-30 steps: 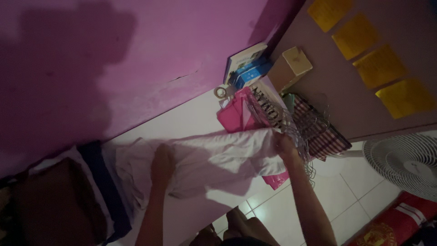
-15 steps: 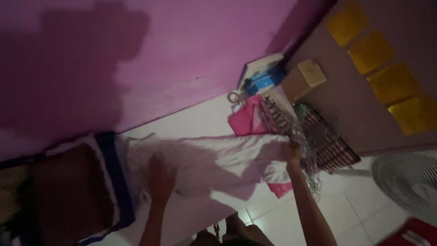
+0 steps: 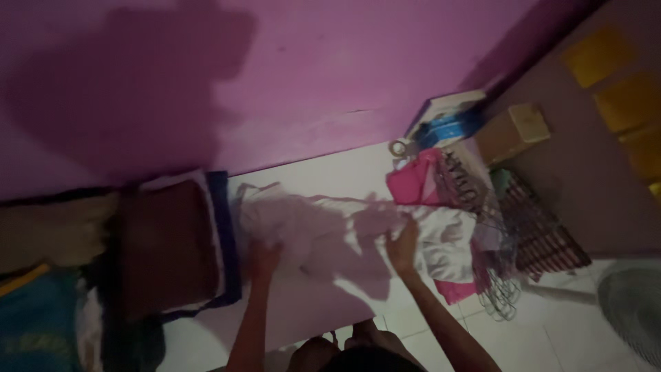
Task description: The person folds a white striped shirt and a green and yellow garment on a white table. The person smooths and folds each item by hand, then places the folded items into a pile on the left side of the table.
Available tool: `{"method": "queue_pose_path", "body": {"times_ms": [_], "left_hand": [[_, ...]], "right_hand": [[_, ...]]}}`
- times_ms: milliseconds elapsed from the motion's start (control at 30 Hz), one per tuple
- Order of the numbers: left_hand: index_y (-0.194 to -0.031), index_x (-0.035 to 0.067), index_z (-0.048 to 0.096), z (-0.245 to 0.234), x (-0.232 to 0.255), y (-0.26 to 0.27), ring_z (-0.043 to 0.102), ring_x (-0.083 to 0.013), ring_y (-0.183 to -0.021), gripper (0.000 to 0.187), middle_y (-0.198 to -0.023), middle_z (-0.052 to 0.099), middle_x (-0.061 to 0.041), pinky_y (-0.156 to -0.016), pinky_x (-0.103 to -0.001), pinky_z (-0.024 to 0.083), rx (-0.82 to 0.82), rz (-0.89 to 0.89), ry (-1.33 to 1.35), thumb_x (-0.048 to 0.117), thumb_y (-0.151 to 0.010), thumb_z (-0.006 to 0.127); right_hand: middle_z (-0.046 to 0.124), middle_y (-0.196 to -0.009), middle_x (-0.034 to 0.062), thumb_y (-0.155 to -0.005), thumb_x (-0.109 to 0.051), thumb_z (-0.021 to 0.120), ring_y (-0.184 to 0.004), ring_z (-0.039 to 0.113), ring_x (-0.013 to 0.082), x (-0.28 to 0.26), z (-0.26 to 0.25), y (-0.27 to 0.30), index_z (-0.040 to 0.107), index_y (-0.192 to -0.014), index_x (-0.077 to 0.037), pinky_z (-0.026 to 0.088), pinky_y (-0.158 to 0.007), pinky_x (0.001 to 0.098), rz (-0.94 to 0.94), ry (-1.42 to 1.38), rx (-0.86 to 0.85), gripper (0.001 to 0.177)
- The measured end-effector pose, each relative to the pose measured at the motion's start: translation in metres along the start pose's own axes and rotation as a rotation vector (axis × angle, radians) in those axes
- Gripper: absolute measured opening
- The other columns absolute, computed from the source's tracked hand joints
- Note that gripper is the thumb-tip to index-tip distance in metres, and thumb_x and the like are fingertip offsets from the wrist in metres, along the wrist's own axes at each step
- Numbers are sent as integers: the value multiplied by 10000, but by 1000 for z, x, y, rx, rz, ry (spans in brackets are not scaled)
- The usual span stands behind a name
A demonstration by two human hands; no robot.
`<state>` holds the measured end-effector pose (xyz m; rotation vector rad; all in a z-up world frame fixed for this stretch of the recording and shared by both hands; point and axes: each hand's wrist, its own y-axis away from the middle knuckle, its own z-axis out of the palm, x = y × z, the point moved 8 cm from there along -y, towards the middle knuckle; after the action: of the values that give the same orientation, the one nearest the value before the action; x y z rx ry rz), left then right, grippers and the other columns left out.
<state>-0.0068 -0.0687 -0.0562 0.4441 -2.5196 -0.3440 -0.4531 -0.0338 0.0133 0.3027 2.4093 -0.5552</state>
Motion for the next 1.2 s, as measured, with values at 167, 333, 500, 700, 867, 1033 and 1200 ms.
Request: {"method": "queue_pose_path", "body": {"times_ms": [167,333,500,700,867,1033,1200], "left_hand": [[-1551,112,777,-6,-8,14,808,-370,-1394,467,-1494,847,-170,-1249,-510,615,-56,222,147,424,-1241,619],[-1614,76,715,1,12,38,736,-349,-1445,437,-1579,769,-179,-1237,-502,549,-214,533,474,282,-1240,619],[-1554,-15,673,6,17,45,619,-509,-1334,431,-1368,616,-359,-1230,-574,620,-592,483,533,371,-1367,634],[-1751,129,534,-6,5,21,680,-423,-1489,728,-1689,655,-214,-1245,-640,519,-552,564,-80,385,-1118,787],[-1488,148,797,4,-6,-4,805,-435,-1319,291,-1459,846,-211,-1232,-717,551,-366,789,-625,290,-1261,684],[-1299,23,833,-15,-4,-53,901,-351,-938,284,-1101,895,-195,-915,-531,735,-413,555,57,261,-1188,725],[-1416,22,739,-48,27,-83,837,-322,-1042,382,-1235,854,-201,-885,-462,648,-128,610,364,206,-1091,820]], "right_hand": [[769,-1520,230,-1134,-212,777,-1366,745,377,-65,144,7,611,-1709,46,622,-1187,496,69,-501,-483,652],[764,-1615,174,-1258,-480,629,-1411,760,304,-129,233,51,622,-1774,-17,671,-1172,440,768,-1187,-1070,693],[672,-1729,136,-1174,-433,714,-1548,681,328,-148,219,46,528,-1831,-120,623,-1217,523,923,-1422,-902,751],[681,-1457,109,-1059,-327,916,-1061,623,221,-78,107,15,653,-1863,-202,486,-815,452,653,-1099,-742,855],[649,-1374,262,-1229,-150,849,-936,334,429,-13,21,-13,716,-1812,-108,310,-791,637,656,-706,-585,600],[699,-1599,-56,-1015,10,679,-1231,804,160,11,-41,-59,573,-1715,-224,710,-1022,386,538,-1245,-150,746],[836,-1214,69,-1077,10,619,-992,842,204,36,-52,-40,694,-1593,-51,692,-864,347,545,-910,-245,525]]}}
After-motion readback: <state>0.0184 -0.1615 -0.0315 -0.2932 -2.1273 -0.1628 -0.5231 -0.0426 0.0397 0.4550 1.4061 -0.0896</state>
